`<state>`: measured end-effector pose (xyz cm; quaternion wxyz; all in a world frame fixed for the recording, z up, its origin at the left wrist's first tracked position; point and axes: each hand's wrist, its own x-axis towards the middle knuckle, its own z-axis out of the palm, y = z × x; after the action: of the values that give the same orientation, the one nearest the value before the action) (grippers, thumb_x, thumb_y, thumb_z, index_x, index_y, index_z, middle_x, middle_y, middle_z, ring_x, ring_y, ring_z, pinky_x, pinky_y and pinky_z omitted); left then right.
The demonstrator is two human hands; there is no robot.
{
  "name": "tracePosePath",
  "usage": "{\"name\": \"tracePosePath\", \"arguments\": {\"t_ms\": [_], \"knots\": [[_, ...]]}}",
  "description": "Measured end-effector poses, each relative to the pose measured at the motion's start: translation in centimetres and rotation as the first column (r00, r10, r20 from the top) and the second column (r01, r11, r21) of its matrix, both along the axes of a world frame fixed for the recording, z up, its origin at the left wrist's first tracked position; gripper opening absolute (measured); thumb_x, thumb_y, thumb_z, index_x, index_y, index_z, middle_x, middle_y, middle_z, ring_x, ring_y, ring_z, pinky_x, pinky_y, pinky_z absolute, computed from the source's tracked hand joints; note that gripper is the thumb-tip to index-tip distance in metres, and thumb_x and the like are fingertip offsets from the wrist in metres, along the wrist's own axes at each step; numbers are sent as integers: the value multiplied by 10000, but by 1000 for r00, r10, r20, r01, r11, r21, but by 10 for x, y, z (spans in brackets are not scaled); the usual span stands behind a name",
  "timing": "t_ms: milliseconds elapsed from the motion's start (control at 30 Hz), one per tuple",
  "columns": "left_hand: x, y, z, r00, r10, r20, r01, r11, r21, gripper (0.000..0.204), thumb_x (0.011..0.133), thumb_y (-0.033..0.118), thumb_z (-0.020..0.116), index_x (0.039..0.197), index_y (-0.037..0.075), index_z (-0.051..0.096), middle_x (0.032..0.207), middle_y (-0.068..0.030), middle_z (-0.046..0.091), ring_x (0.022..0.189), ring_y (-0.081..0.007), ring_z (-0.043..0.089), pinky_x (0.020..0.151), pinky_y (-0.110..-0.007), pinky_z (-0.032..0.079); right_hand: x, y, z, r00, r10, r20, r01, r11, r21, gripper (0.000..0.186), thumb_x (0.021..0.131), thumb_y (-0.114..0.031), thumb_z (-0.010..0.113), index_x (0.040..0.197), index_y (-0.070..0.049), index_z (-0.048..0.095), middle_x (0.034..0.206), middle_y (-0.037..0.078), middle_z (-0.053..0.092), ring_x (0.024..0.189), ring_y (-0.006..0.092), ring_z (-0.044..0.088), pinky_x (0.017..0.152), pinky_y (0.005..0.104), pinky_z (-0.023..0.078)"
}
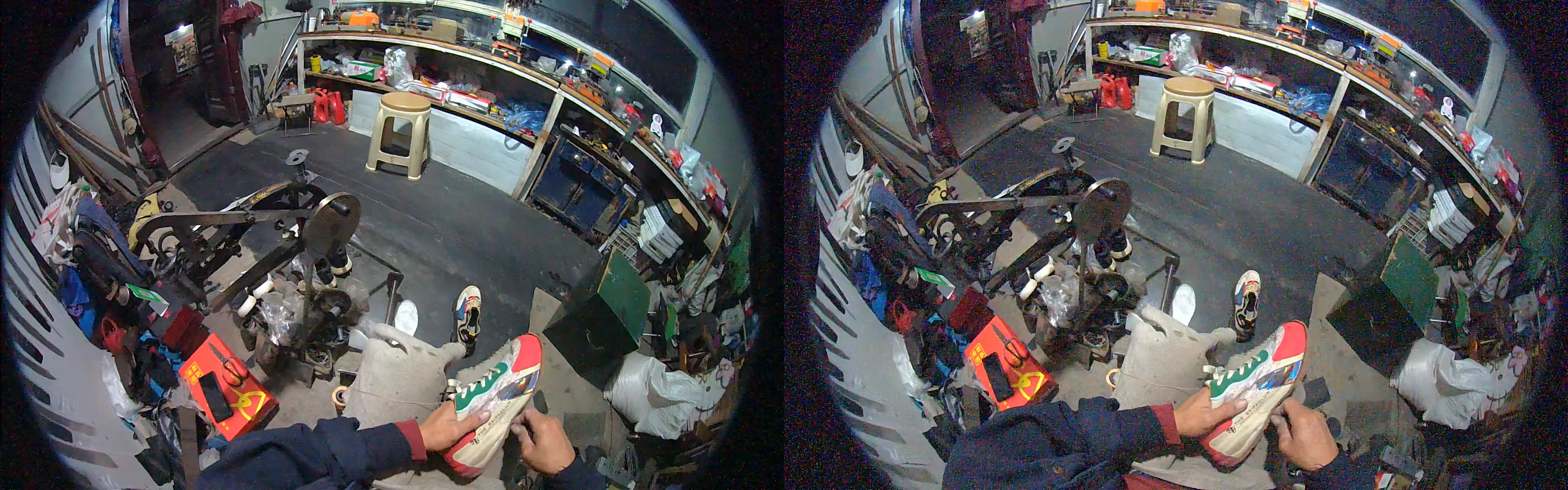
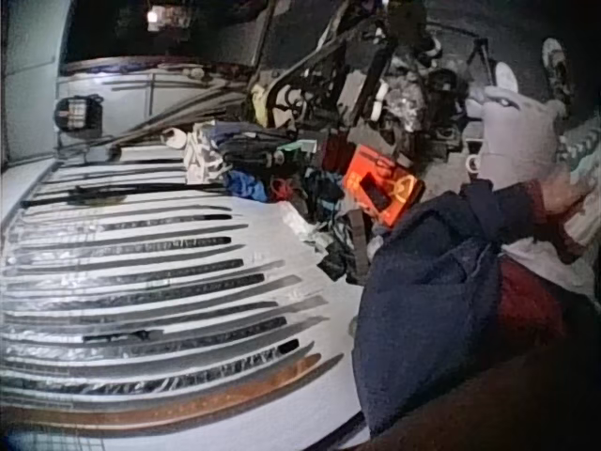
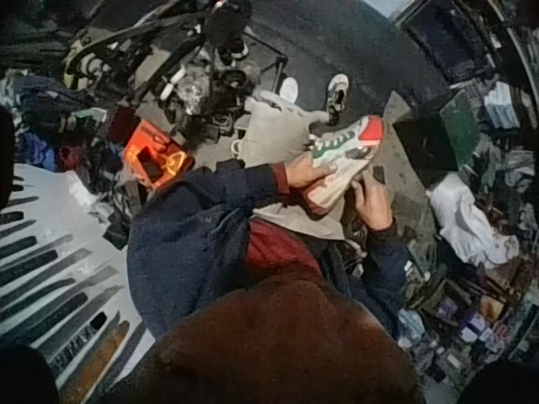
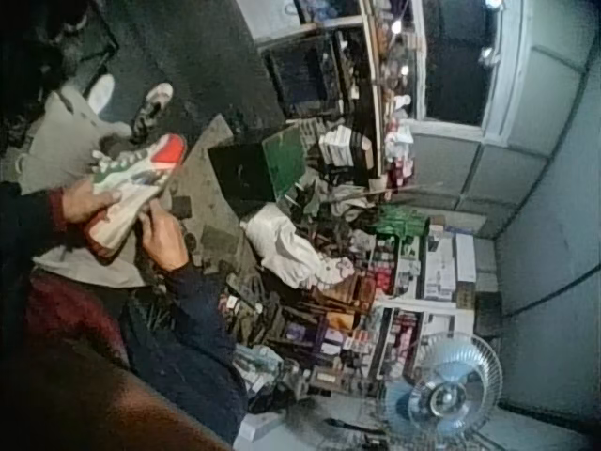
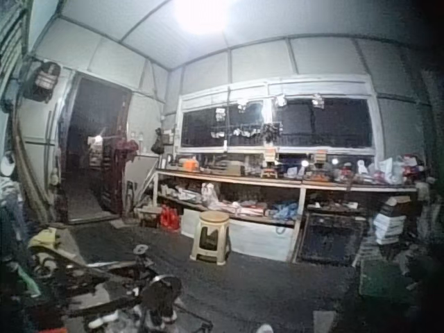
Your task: The person hand-sews a sneaker using a needle and thread. They repeatedly pass the needle through the sole and upper, pull the thread tight, and adjust the shoe orientation to continue stitching along the seam.
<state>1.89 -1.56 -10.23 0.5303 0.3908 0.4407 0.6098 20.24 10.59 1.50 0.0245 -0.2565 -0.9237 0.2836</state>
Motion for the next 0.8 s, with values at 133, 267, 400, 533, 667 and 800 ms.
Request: {"name": "tracePosePath", "arguments": {"t_ms": [133, 267, 400, 533, 667, 800], "knots": [[1, -2, -3, 1000, 26, -17, -26, 999, -22, 511, 1000, 358, 590, 1349, -10, 528, 1230, -121, 644, 1087, -190, 580, 977, -345, 449, -4, 4, -3, 994, -112, -21, 98, 936, -339, 252, 834, -121, 782, 981, 28, 643, 907, 171, 726, 803, 215, 706, 727, 340, 542], [2, -2, 0, 999, 16, -39, -17, 1000, -17, 508, 1001, 344, 592, 1356, -14, 529, 1264, -119, 634, 1124, -195, 571, 1001, -347, 440, 1, 7, -18, 974, -223, -47, 169, 847, -505, 298, 771, -103, 846, 929, 35, 636, 903, 137, 735, 825, 172, 695, 738, 337, 550], [2, -4, 11, 998, 43, -40, -42, 999, 25, 498, 1001, 353, 585, 1341, -9, 541, 1245, -127, 643, 1105, -203, 581, 990, -354, 446, 13, 9, -37, 962, -269, -55, 209, 848, -486, 326, 740, -138, 869, 886, 42, 639, 820, 139, 725, 743, 174, 693, 691, 342, 550], [-1, -6, 22, 994, 54, -91, -54, 999, 1, 470, 1003, 333, 579, 1309, -22, 550, 1184, -135, 664, 1043, -198, 594, 952, -349, 461, 20, 15, -47, 969, -241, -51, 230, 960, -157, 401, 682, -269, 885, 696, 29, 617, 620, 155, 643, 572, 223, 657, 590, 345, 518], [0, -7, 26, 996, 75, -58, -75, 997, -8, 469, 993, 319, 596, 1292, -41, 550, 1162, -140, 677, 1010, -199, 606, 935, -352, 469, 26, 16, -50, 952, -297, 71, 299, 954, -25, 446, 678, -314, 864, 621, 21, 575, 558, 144, 585, 517, 209, 589, 546, 361, 477], [3, -7, 22, 990, 114, -84, -115, 993, 2, 493, 978, 343, 619, 1296, -28, 552, 1152, -135, 681, 1007, -212, 613, 936, -354, 470, 53, 13, -54, 919, -392, 40, 394, 918, -49, 458, 726, -305, 810, 576, 20, 524, 489, 86, 447, 508, 129, 441, 493, 345, 382]]}}
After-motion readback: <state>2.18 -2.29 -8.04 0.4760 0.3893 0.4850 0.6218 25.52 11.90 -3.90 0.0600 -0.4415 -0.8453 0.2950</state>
